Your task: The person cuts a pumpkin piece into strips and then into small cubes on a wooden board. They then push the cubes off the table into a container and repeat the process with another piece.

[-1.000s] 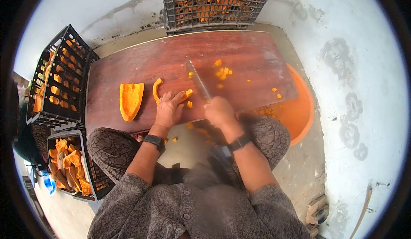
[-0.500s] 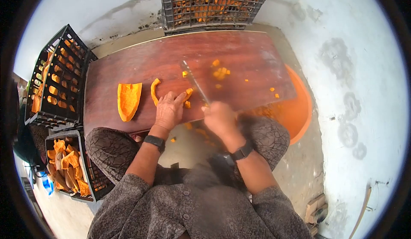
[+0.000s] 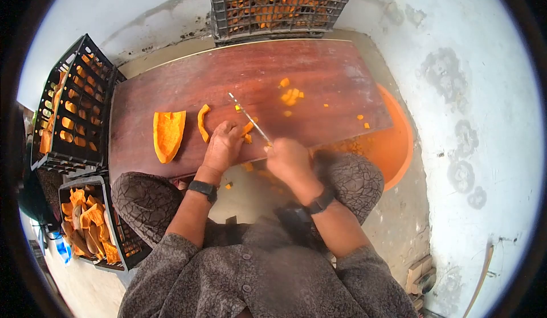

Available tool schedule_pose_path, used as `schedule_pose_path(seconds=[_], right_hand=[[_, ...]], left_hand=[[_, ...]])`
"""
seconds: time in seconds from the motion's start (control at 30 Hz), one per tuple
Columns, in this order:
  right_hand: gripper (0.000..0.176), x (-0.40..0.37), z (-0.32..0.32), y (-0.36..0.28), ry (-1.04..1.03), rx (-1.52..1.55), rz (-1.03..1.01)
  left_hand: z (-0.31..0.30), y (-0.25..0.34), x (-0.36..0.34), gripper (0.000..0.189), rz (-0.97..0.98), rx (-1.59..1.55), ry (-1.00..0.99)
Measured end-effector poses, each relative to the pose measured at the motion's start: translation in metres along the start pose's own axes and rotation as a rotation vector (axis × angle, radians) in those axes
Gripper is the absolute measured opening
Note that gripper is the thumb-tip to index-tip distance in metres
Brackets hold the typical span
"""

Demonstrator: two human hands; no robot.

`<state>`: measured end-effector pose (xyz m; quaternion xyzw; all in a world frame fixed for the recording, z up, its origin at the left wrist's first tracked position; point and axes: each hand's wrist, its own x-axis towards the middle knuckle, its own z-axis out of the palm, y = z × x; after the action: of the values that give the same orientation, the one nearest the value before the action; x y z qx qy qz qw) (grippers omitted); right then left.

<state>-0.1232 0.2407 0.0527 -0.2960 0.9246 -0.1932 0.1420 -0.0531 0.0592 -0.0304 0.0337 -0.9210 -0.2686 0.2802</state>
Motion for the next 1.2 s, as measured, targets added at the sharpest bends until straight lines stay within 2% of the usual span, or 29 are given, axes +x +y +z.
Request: schedule_pose_path(seconds=[0.07, 0.17, 0.23, 0.53, 0.6, 0.7, 0.9, 1.0, 1.2], right_hand=[[0.033, 0.000, -0.001, -0.001, 0.007, 0.004, 0.005], [0.033, 0.000, -0.001, -0.004, 0.008, 0.013, 0.006], [0.034, 0.000, -0.003, -0.005, 0.010, 0.011, 0.004], [0.034, 0.001, -0.006, -0.007, -0.081, 0.004, 0.021], [0.023, 0.002, -0.004, -0.011, -0.059, -0.027, 0.022], [0.029, 0.004, -0.003, -0.015, -0.104, -0.083, 0.044], [0.024, 0.002, -0.011, -0.023, -0.082, -0.177, -0.031], [0.024, 0.000, -0.014, -0.030, -0.106, -0.231, 0.007], [0.023, -0.008, -0.021, -0.036, -0.081, -0.201, -0.023]], left_hand=[[0.003, -0.002, -0.002, 0.027, 0.000, -0.022, 0.035], [-0.002, 0.001, -0.004, 0.027, -0.058, 0.064, -0.025], [-0.010, 0.012, -0.004, 0.024, -0.220, 0.083, -0.013], [-0.001, -0.002, -0.013, 0.021, -0.155, 0.020, 0.037], [0.000, -0.004, -0.013, 0.019, -0.163, 0.032, 0.006], [0.000, -0.004, -0.014, 0.017, -0.159, 0.035, -0.017], [0.002, -0.006, -0.013, 0.016, -0.131, -0.046, 0.028], [-0.002, -0.006, -0.012, 0.018, -0.124, -0.072, 0.032], [0.000, -0.008, -0.012, 0.018, -0.128, -0.095, 0.036]])
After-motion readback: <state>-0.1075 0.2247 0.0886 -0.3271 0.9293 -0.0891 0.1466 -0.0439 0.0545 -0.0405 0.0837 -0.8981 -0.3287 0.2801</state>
